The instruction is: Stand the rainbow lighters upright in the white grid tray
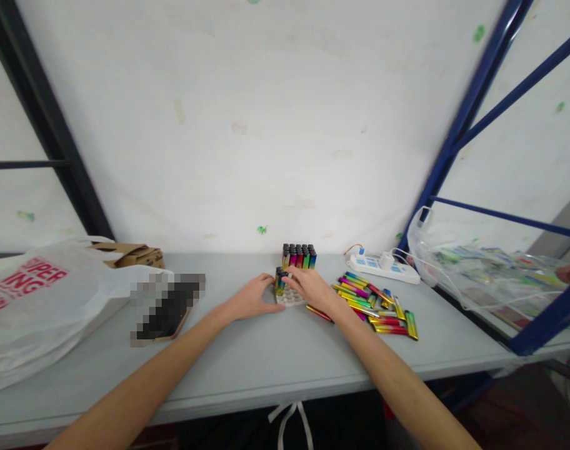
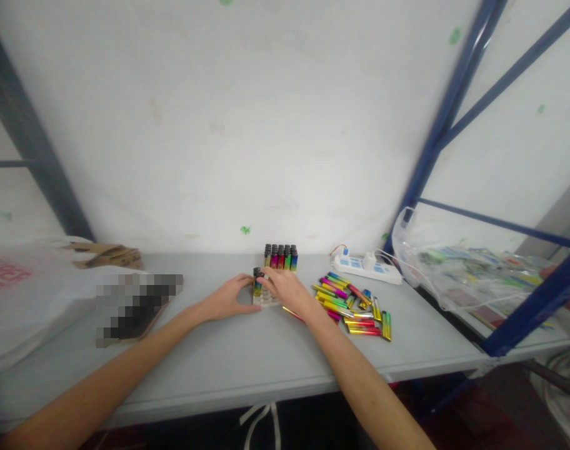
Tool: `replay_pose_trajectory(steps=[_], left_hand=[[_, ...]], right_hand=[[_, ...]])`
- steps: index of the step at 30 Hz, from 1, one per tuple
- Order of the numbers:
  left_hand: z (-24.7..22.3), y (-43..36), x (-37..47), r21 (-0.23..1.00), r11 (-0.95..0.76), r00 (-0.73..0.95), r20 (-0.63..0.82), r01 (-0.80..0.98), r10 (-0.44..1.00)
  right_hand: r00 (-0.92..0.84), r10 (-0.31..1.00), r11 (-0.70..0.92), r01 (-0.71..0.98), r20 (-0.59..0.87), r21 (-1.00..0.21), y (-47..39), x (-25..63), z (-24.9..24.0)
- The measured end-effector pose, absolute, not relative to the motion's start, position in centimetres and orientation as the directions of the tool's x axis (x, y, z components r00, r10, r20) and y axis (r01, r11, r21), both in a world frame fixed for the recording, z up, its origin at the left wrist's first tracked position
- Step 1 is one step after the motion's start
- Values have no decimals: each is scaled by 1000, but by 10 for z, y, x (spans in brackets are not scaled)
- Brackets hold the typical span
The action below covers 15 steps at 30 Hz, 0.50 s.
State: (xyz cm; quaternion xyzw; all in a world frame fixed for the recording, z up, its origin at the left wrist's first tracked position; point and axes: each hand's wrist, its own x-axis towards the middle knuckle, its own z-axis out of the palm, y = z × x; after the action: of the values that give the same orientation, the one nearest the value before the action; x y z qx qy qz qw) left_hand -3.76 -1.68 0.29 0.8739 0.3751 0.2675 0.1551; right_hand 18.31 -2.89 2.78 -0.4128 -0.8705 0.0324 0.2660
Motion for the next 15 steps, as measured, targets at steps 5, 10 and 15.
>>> replay_pose_trajectory(steps=[5, 10, 15], left_hand=[[2, -16, -38, 459, -675, 580, 352, 577, 735], [2, -16, -38, 463, -676, 582, 352, 573, 733], [2, -14, -38, 473, -677, 587, 348, 564, 731]], right_hand=[[-553, 717, 683, 680, 425, -268, -29, 185, 29], [-553, 733, 671, 685, 397, -284, -32, 189, 31], [-527, 754, 639, 729, 392, -247, -36, 182, 31]])
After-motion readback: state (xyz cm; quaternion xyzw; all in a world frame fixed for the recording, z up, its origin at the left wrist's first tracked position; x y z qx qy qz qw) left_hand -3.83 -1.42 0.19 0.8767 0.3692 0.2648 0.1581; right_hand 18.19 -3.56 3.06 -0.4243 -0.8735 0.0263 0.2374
